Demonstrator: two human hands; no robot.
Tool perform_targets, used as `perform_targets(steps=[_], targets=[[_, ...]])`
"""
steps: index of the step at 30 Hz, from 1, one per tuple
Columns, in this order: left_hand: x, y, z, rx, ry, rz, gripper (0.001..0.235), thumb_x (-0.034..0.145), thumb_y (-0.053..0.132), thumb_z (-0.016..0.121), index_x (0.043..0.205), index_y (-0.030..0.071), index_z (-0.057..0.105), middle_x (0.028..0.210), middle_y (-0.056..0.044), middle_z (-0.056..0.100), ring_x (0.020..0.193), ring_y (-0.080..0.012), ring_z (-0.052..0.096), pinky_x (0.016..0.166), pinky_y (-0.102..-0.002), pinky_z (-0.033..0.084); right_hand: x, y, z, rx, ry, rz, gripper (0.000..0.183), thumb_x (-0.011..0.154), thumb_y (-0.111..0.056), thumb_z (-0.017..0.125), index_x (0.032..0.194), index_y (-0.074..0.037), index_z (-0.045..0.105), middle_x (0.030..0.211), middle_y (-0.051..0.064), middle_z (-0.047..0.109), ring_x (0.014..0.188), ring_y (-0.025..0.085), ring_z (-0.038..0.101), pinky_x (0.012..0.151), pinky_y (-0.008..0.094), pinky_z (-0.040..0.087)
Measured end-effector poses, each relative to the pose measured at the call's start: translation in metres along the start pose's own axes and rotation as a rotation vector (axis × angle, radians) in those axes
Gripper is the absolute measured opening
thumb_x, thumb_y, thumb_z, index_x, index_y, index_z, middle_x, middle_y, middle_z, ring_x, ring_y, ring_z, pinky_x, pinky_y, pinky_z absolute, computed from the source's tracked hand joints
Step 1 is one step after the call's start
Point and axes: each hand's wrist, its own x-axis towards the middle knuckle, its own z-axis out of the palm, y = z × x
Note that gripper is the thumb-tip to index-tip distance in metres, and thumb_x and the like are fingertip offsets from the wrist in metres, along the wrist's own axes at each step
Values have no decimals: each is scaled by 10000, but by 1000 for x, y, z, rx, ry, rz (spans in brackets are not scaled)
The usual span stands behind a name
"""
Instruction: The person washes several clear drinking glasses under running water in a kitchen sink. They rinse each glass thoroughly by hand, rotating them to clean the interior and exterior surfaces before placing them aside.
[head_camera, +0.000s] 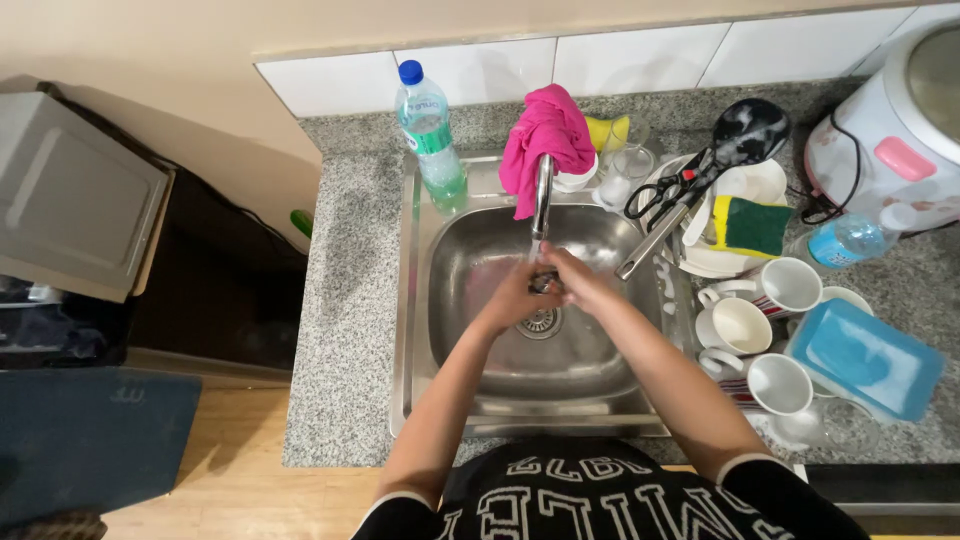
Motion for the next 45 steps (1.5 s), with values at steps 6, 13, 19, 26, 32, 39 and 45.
perform_targets(steps=[6, 13, 19, 26, 32, 39, 45], targets=[[26, -23, 3, -331, 355, -310, 505, 840, 534, 769, 1024, 63, 777, 933, -160, 762, 941, -228, 694, 796, -340, 542, 4, 5, 14, 360, 13, -147, 156, 945, -174, 616, 1075, -93, 584, 685, -14, 409, 511, 121, 511, 333, 187, 321], [26, 6, -3, -807, 485, -187, 431, 901, 308, 799, 1235, 71, 667, 1084, -107, 631, 982, -236, 628, 843, -329, 549, 6, 14, 16, 474, -131, -106, 371, 985, -204, 661, 1314, -103, 524, 1100, 142, 652, 994, 301, 685, 742, 556, 598], [22, 14, -10, -651, 135, 101, 110, 938, 115, 746, 1046, 129, 738, 944, -32, 749, 820, -106, 657, 782, -256, 533, -1, 12, -7, 397, -550, 75, 400, 900, -121, 767, 1211, -105, 516, 1030, 141, 696, 857, 339, 745, 654, 510, 647], [15, 55, -19, -421, 113, -22, 333, 1062, 349, 525, 927, 93, 690, 562, -80, 639, 471, -119, 570, 470, -218, 433, -8, 8, 3, 17, -534, 100, 249, 826, -34, 809, 1016, -14, 650, 821, 97, 710, 675, 170, 685, 418, 214, 430], [87, -49, -1, -489, 491, -115, 464, 1080, 415, 478, 819, 72, 649, 435, -92, 491, 302, -209, 502, 281, -293, 388, 15, 42, 18, -409, -262, -437, 324, 881, -291, 740, 1096, -53, 777, 925, 162, 752, 908, 319, 718, 728, 442, 568], [129, -139, -11, -466, 629, -318, 454, 1055, 453, 493, 829, 103, 673, 540, -54, 552, 415, -194, 570, 358, -278, 438, -14, 11, 45, -1053, 43, -462, 378, 815, -340, 700, 1007, -15, 688, 839, 173, 723, 828, 388, 738, 701, 455, 599], [150, -105, -48, -752, 500, -117, 258, 923, 239, 632, 736, 64, 602, 452, -189, 529, 319, -345, 562, 301, -424, 432, -13, -22, 32, -715, -102, -440, 989, 816, -617, 768, 1410, 114, 464, 1273, 352, 609, 1212, 484, 615, 1002, 591, 501]])
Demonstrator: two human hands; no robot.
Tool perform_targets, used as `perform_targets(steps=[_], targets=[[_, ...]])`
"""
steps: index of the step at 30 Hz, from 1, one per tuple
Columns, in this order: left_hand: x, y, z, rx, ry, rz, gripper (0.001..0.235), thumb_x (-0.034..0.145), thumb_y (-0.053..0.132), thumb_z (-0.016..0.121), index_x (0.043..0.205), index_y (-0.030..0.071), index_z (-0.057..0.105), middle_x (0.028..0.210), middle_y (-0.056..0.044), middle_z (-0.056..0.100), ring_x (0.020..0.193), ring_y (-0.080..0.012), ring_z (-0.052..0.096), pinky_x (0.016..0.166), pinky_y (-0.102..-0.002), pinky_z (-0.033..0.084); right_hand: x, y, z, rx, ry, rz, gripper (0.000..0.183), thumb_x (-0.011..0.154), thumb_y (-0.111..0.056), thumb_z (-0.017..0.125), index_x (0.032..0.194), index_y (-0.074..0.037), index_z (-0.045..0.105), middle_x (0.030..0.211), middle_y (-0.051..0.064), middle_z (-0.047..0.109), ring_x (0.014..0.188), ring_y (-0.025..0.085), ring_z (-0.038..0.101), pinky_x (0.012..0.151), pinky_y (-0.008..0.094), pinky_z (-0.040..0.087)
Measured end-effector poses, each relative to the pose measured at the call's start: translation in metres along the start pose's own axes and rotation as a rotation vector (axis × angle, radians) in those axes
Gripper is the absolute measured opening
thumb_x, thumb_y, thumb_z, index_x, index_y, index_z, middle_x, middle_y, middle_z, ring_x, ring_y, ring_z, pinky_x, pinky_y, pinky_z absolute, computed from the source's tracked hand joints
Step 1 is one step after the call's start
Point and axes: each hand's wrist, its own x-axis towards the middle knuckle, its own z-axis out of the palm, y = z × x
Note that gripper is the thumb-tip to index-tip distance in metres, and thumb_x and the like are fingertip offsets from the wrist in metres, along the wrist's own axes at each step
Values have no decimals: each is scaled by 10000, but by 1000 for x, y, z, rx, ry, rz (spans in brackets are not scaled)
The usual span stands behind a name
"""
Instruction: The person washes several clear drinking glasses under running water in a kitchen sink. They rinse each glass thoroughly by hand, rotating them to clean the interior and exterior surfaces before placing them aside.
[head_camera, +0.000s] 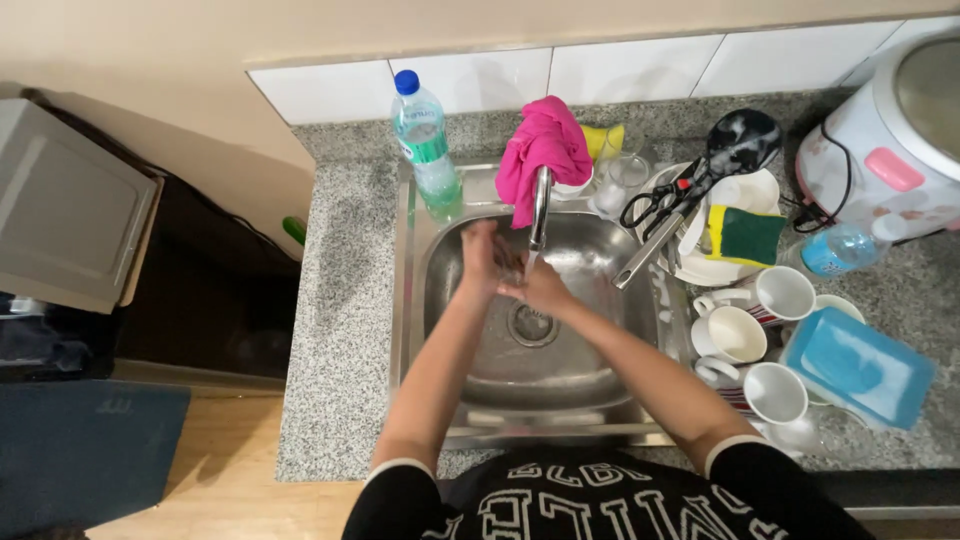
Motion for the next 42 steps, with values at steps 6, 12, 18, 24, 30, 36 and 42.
perform_targets(steps=[6, 12, 18, 24, 30, 36, 42], targets=[[-39, 93, 67, 193, 376, 602, 267, 725, -160, 484, 954, -40, 550, 789, -53, 436, 708, -203, 447, 679, -373, 389, 46, 35, 13, 812, 122, 108, 632, 885, -95, 781, 1373, 167, 476, 792, 217, 618, 529, 298, 685, 408, 384, 592], [-16, 108, 75, 562, -28, 1060, 332, 862, -164, 627, 970, 83, 433, 1030, -69, 392, 1093, -348, 446, 1048, -316, 362, 102, 90, 15, 916, 230, 27, 300, 855, -193, 829, 1013, -20, 642, 766, 85, 684, 531, 237, 692, 419, 359, 614], [27, 71, 33, 1551, 33, 922, 290, 785, 86, 772, 1040, 150, 650, 1375, -35, 398, 1314, -327, 423, 1147, -407, 400, 27, 21, -22, 494, -186, 4, 376, 942, -233, 686, 1142, 81, 634, 816, 179, 695, 624, 265, 721, 500, 371, 602], [16, 63, 24, 1609, -120, 575, 751, 882, 223, 769, 1548, 236, 423, 1621, -32, 270, 1462, -328, 293, 1180, -469, 444, 0, 3, -41, 228, -298, -102, 237, 991, -199, 630, 949, 3, 747, 737, 159, 735, 609, 242, 742, 560, 384, 599], [-57, 58, 29, 853, 32, 540, 259, 890, 202, 723, 1136, 124, 705, 1016, -143, 747, 974, -372, 695, 899, -475, 532, 26, -26, -106, 815, 564, 342, 316, 1057, -344, 270, 1104, -191, 542, 781, 21, 520, 658, 177, 545, 581, 322, 410], [-92, -18, 32, 985, -192, 272, 434, 910, 490, 678, 622, 166, 685, 676, -181, 651, 766, -418, 664, 735, -479, 522, 108, 112, -116, -940, 845, -14, 173, 963, -257, 632, 1000, -102, 701, 902, 81, 606, 1088, 340, 439, 886, 465, 321], [-63, -53, 25, 434, -271, -273, 277, 1033, 356, 553, 1030, 100, 656, 682, -30, 637, 519, -195, 558, 470, -337, 453, 75, 81, -112, -1039, 929, -244, 167, 928, -152, 573, 812, -115, 687, 690, 125, 598, 899, 344, 491, 773, 462, 313]])
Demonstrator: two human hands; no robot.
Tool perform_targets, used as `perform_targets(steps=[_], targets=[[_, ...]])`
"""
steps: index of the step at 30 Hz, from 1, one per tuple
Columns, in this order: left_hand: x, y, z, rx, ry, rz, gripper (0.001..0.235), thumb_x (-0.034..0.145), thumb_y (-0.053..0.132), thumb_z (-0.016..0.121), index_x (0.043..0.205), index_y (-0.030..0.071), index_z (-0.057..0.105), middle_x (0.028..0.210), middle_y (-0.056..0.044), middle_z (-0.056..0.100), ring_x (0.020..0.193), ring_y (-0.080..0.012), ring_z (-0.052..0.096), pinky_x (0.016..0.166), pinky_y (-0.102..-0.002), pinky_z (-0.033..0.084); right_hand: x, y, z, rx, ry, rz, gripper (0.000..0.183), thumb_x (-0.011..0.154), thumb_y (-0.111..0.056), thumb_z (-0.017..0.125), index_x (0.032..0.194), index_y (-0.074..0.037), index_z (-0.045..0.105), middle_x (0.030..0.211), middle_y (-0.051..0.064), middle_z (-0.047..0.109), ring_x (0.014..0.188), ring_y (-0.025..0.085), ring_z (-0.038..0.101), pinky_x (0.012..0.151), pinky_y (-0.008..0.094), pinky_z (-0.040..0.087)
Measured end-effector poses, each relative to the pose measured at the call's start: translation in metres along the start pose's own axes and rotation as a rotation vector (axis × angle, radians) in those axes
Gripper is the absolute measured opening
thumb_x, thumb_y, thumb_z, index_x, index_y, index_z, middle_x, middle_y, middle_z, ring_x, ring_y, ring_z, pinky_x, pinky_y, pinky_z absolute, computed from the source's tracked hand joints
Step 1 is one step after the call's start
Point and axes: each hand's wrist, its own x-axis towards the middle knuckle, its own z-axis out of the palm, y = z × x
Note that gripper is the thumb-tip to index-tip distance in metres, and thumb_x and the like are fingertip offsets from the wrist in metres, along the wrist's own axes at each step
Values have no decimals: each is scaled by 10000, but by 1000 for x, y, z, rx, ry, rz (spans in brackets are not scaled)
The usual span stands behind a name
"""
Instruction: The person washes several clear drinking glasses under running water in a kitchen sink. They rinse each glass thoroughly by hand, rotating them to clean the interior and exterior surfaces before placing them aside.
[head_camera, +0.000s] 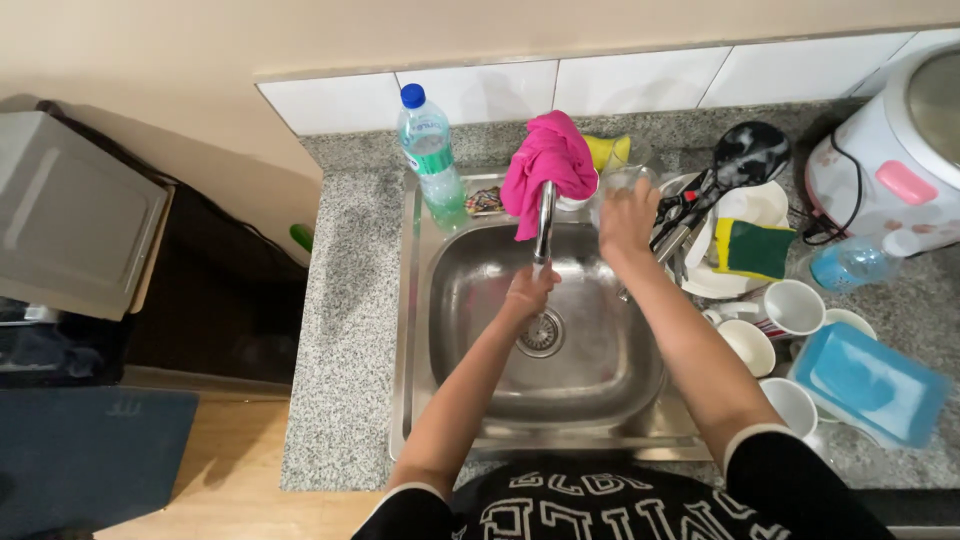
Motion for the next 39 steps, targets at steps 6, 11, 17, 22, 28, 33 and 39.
perform_targets(steps=[6, 11, 17, 22, 28, 33, 39], targets=[[-20, -8, -9, -281, 91, -74, 511, 1050, 495, 508, 1428, 151, 481, 1355, -104, 507, 1192, -335, 581, 927, -652, 551, 5, -63, -213, 1019, -539, 694, 272, 1007, -273, 434, 1126, -40, 510, 1088, 116, 463, 955, 235, 468, 752, 374, 459], [-93, 38, -5, -666, -109, -140, 712, 1000, 674, 527, 1472, 147, 437, 1488, -172, 367, 1304, -479, 417, 980, -688, 494, -70, -51, -123, 472, -339, -200, 88, 836, -283, 695, 831, -240, 619, 829, 2, 690, 1038, 270, 522, 869, 474, 341], [-55, 5, -30, -920, -178, -162, 531, 914, 561, 725, 1131, 79, 674, 1069, -145, 702, 939, -335, 697, 780, -495, 615, -69, -63, -139, 528, -290, -393, 82, 851, -256, 737, 927, -269, 709, 1068, -122, 744, 1167, 179, 515, 967, 473, 305], [-69, 21, -37, -901, -118, -41, 298, 877, 443, 805, 1047, 208, 741, 969, -77, 725, 862, -285, 660, 752, -438, 549, -40, -69, -183, 816, -665, -360, 520, 797, -254, 831, 1294, -153, 715, 950, 244, 759, 909, 407, 708, 900, 495, 485], [-88, 28, -34, -861, -6, 104, 215, 931, 264, 780, 1080, 192, 642, 1004, -13, 644, 951, -230, 640, 832, -485, 553, -42, -75, -142, 1347, -800, -21, 441, 754, -280, 900, 1093, -23, 782, 1153, 218, 748, 1131, 389, 684, 1002, 445, 495], [-68, 27, -45, -910, 104, -204, 494, 854, 407, 831, 1101, 13, 665, 964, -195, 709, 779, -323, 719, 708, -543, 627, -38, -79, -150, 1432, -704, -139, 310, 749, -18, 752, 1055, 16, 786, 1129, 249, 748, 1109, 386, 691, 1030, 465, 488], [-46, 11, -30, -1028, 123, -315, 360, 785, 286, 823, 991, 33, 671, 949, -156, 687, 845, -348, 692, 719, -589, 647, -32, -79, -55, 1114, -237, 516, 270, 957, -301, 657, 736, -191, 766, 588, 20, 660, 663, 172, 693, 614, 288, 475]])
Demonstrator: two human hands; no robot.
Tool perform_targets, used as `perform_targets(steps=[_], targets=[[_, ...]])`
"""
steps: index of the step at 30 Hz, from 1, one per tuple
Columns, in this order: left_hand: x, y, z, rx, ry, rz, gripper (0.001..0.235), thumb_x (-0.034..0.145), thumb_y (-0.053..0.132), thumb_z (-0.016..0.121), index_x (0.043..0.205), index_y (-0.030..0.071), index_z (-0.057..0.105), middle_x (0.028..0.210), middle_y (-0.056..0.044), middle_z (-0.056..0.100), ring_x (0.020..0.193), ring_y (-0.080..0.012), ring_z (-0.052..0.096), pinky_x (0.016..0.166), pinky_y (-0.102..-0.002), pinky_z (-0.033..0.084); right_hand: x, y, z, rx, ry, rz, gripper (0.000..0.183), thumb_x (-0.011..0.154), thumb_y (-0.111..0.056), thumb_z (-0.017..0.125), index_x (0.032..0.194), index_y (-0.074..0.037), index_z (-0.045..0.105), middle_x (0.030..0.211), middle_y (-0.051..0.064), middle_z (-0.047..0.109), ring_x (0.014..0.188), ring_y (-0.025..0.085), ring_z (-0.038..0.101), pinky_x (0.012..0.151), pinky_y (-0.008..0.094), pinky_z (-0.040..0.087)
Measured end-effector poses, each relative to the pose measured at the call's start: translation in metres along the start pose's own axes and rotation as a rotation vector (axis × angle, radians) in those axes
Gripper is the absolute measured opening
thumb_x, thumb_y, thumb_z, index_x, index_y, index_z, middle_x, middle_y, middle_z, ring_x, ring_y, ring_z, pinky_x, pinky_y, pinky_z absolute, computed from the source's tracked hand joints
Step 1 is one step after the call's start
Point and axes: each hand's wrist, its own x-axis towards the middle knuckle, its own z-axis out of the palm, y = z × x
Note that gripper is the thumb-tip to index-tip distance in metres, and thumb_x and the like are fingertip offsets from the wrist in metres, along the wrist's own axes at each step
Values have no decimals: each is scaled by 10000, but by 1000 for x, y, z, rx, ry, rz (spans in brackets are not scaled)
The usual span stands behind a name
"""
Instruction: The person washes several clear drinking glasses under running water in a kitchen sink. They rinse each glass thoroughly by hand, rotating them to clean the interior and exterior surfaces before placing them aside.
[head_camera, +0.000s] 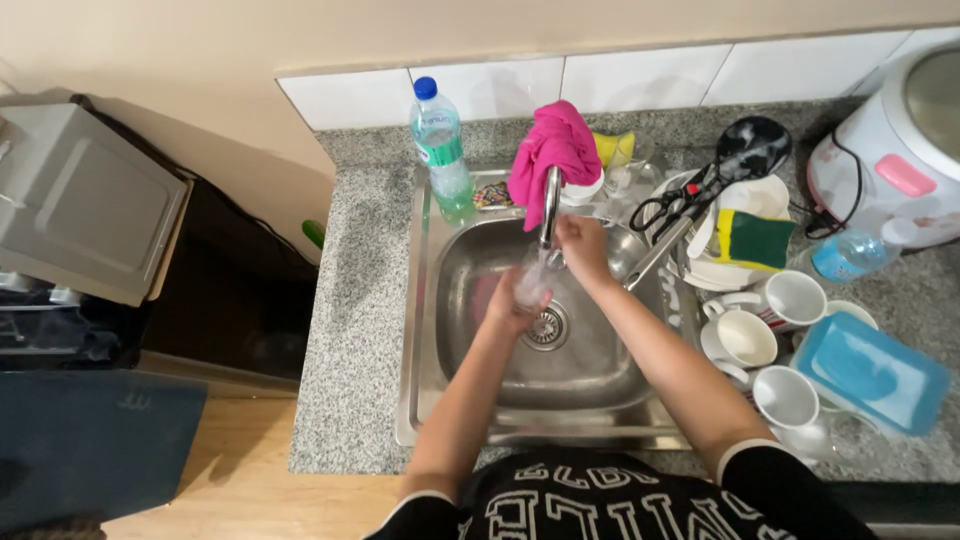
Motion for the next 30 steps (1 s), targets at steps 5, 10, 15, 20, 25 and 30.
perform_targets(steps=[5, 10, 15, 20, 25, 30], targets=[[-22, -11, 24, -42, 22, -40, 265, 753, 250, 795, 898, 71, 665, 882, -82, 664, 845, -297, 660, 753, -566, 651, 57, 23, 17, -11, -40, 150, 334, 915, -409, 678, 1043, -102, 703, 894, 161, 710, 791, 320, 725, 654, 373, 605], [-37, -10, 32, -6, 65, -55, 226, 764, 279, 770, 852, 98, 667, 848, -84, 663, 798, -317, 660, 701, -542, 666, 78, 37, 25, 10, -142, 333, 522, 831, -390, 725, 1225, -61, 632, 968, 211, 689, 703, 333, 733, 543, 370, 655], [-23, -7, 26, 21, 88, -48, 233, 790, 316, 760, 841, 101, 685, 841, -85, 682, 783, -310, 680, 683, -542, 665, 85, 27, 28, 22, -123, 328, 497, 844, -378, 722, 1222, -68, 633, 977, 202, 693, 726, 330, 733, 571, 371, 648], [-30, -5, 30, 29, 94, -48, 260, 840, 355, 737, 869, 105, 671, 850, -85, 662, 782, -325, 668, 663, -549, 665, 86, 23, 28, 33, -112, 328, 477, 854, -369, 719, 1219, -73, 634, 983, 196, 697, 743, 327, 733, 591, 372, 643], [-37, -1, 38, 46, 91, -48, 243, 855, 353, 722, 864, 115, 673, 848, -94, 657, 791, -339, 677, 659, -535, 673, 84, 17, 27, 45, -94, 316, 458, 864, -360, 716, 1216, -78, 635, 990, 189, 700, 761, 324, 733, 612, 372, 638], [-39, 0, 37, 52, 111, -61, 224, 823, 337, 724, 855, 122, 666, 859, -85, 660, 795, -336, 665, 674, -551, 659, 80, 11, 28, 61, -75, 293, 433, 878, -348, 712, 1213, -85, 636, 999, 180, 705, 784, 321, 733, 639, 373, 631]])
